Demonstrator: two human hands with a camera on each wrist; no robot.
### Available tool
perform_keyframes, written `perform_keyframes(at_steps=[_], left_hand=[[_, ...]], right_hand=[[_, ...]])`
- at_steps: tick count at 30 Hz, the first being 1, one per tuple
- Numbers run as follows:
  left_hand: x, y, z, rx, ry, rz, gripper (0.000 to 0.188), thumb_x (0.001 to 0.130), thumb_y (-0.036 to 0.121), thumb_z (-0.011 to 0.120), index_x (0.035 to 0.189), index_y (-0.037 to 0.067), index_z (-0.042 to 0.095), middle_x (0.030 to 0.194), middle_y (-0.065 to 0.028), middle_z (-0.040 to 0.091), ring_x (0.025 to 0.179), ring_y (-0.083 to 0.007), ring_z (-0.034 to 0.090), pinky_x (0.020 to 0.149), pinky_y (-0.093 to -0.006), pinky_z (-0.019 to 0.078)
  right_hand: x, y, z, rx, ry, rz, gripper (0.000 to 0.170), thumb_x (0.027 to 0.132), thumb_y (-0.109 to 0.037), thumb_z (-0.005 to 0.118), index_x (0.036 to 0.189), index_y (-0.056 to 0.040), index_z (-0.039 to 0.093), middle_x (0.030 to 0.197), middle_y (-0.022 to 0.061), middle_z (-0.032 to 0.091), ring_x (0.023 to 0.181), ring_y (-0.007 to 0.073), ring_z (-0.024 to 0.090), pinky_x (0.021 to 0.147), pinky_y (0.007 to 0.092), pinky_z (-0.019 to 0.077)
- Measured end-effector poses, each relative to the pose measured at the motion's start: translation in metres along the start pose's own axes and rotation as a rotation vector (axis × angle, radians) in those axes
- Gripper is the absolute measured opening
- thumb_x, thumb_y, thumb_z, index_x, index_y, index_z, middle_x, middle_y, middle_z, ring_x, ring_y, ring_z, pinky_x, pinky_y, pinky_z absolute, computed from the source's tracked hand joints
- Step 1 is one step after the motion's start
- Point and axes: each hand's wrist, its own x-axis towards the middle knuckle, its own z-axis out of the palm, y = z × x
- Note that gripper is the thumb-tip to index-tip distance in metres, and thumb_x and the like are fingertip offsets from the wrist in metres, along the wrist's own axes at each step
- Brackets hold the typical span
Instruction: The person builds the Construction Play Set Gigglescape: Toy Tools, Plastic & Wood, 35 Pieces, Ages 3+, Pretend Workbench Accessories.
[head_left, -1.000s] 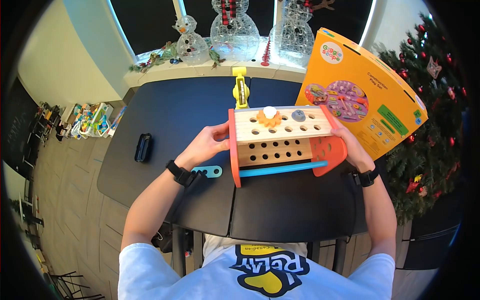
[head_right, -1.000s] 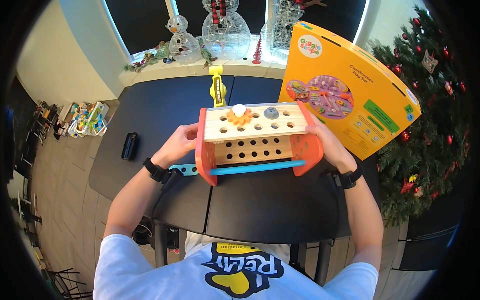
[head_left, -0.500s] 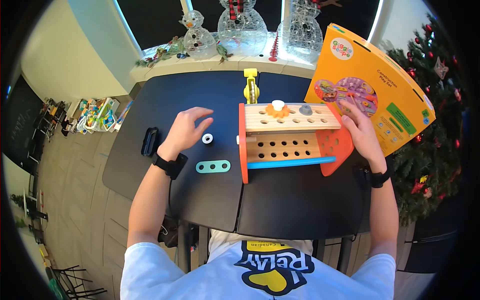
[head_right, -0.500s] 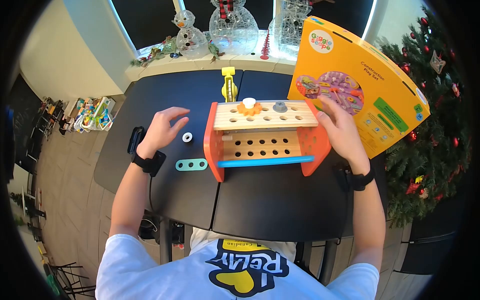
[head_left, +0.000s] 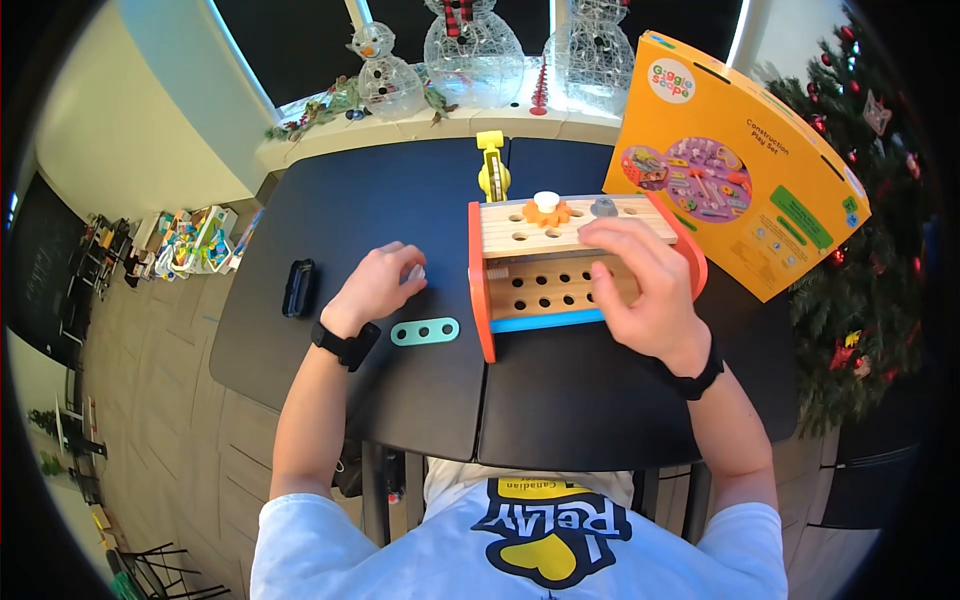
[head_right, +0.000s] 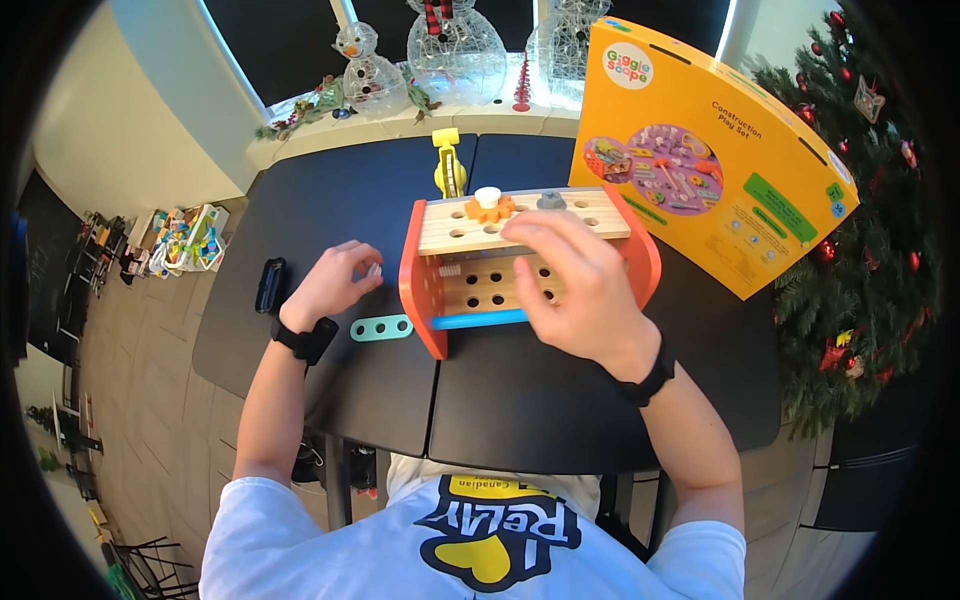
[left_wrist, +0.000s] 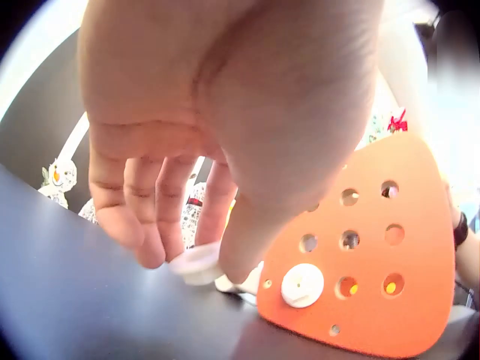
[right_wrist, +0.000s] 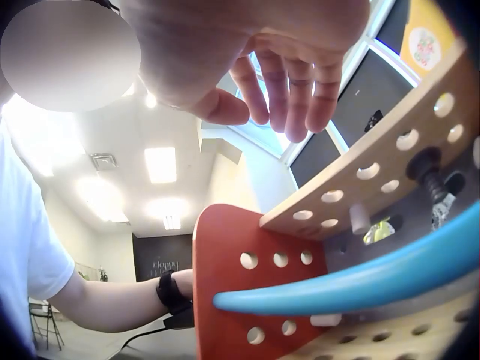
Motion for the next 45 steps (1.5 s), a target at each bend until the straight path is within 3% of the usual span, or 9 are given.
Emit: perform_keyframes(at_steps=[7, 15, 20, 23, 26, 29, 31, 36, 45], left_hand=[[-0.002, 0.070, -0.028, -0.362, 0.435, 0.281, 0.035, 0.084, 0.009, 0.088, 0.113, 0.002, 0.069, 0.105, -0.0088, 0.070, 0.088, -0.0158, 0.065, 0.077, -0.0303, 0.0540], [-0.004, 0.125, -0.031, -0.130, 0.476, 0.670, 0.039, 0.075, 0.014, 0.090, 0.109, 0.006, 0.073, 0.105, -0.0089, 0.069, 0.090, -0.0287, 0.067, 0.074, -0.0374, 0.0562], [-0.002, 0.120, -0.013, -0.082, 0.431, 0.662, 0.043, 0.074, 0.018, 0.090, 0.112, 0.009, 0.072, 0.113, -0.0073, 0.066, 0.095, -0.0311, 0.066, 0.080, -0.0398, 0.0555], [-0.004, 0.126, -0.023, -0.074, 0.469, 0.673, 0.038, 0.077, 0.018, 0.089, 0.110, 0.008, 0.073, 0.111, -0.0083, 0.069, 0.093, -0.0315, 0.067, 0.078, -0.0390, 0.0558], [-0.002, 0.105, -0.022, -0.210, 0.583, 0.572, 0.028, 0.086, 0.017, 0.084, 0.108, 0.005, 0.072, 0.106, -0.0109, 0.072, 0.088, -0.0285, 0.069, 0.075, -0.0384, 0.0565], [0.003, 0.080, 0.000, -0.511, 0.439, 0.022, 0.019, 0.098, 0.012, 0.072, 0.111, -0.002, 0.070, 0.102, -0.0123, 0.075, 0.093, -0.0199, 0.071, 0.079, -0.0338, 0.0565], [0.006, 0.064, 0.017, -0.512, 0.333, -0.075, 0.017, 0.099, 0.014, 0.069, 0.107, -0.001, 0.070, 0.095, -0.0120, 0.075, 0.082, -0.0215, 0.073, 0.074, -0.0359, 0.0581], [0.011, 0.044, 0.036, -0.556, 0.083, -0.262, 0.026, 0.099, 0.011, 0.068, 0.120, -0.003, 0.072, 0.098, -0.0138, 0.079, 0.088, -0.0214, 0.076, 0.080, -0.0352, 0.0595], [0.013, 0.053, 0.040, -0.502, 0.099, -0.249, 0.020, 0.096, 0.009, 0.072, 0.109, -0.004, 0.078, 0.095, -0.0146, 0.080, 0.088, -0.0205, 0.077, 0.082, -0.0343, 0.0593]], right_hand=[[-0.002, -0.013, 0.028, 0.275, -0.168, 0.162, 0.027, 0.091, 0.005, 0.065, 0.117, 0.0027, 0.068, 0.107, 0.0136, 0.071, 0.080, 0.0166, 0.069, 0.074, 0.0280, 0.0552], [0.000, -0.019, 0.051, 0.692, -0.135, 0.372, 0.031, 0.099, -0.008, 0.071, 0.126, 0.0047, 0.065, 0.106, 0.0134, 0.073, 0.091, 0.0166, 0.074, 0.077, 0.0300, 0.0603], [-0.004, -0.011, 0.051, 0.862, -0.205, 0.574, 0.031, 0.099, -0.008, 0.073, 0.125, 0.0068, 0.065, 0.107, 0.0131, 0.074, 0.096, 0.0167, 0.075, 0.082, 0.0305, 0.0614], [-0.007, 0.001, 0.053, 0.746, -0.269, 0.493, 0.029, 0.099, -0.008, 0.072, 0.123, 0.0074, 0.066, 0.105, 0.0150, 0.076, 0.092, 0.0196, 0.077, 0.082, 0.0322, 0.0615], [-0.003, 0.011, 0.051, 0.425, -0.502, 0.537, 0.026, 0.096, -0.004, 0.070, 0.118, 0.0078, 0.066, 0.107, 0.0206, 0.076, 0.089, 0.0263, 0.078, 0.081, 0.0351, 0.0612], [0.007, 0.013, 0.056, 0.175, -0.613, 0.575, 0.024, 0.095, -0.005, 0.069, 0.116, 0.0059, 0.069, 0.094, 0.0185, 0.076, 0.086, 0.0228, 0.075, 0.081, 0.0336, 0.0585], [0.002, 0.025, 0.069, 0.108, -0.610, 0.516, 0.024, 0.093, -0.006, 0.069, 0.114, 0.0055, 0.068, 0.094, 0.0187, 0.075, 0.085, 0.0264, 0.074, 0.081, 0.0365, 0.0577], [0.001, 0.041, 0.092, 0.005, -0.610, 0.440, 0.020, 0.092, -0.006, 0.067, 0.109, 0.0045, 0.065, 0.094, 0.0198, 0.071, 0.088, 0.0337, 0.071, 0.083, 0.0427, 0.0556], [-0.003, 0.049, 0.115, -0.012, -0.482, 0.324, 0.014, 0.090, 0.002, 0.062, 0.104, 0.0046, 0.062, 0.091, 0.0212, 0.067, 0.086, 0.0398, 0.067, 0.077, 0.0456, 0.0544]])
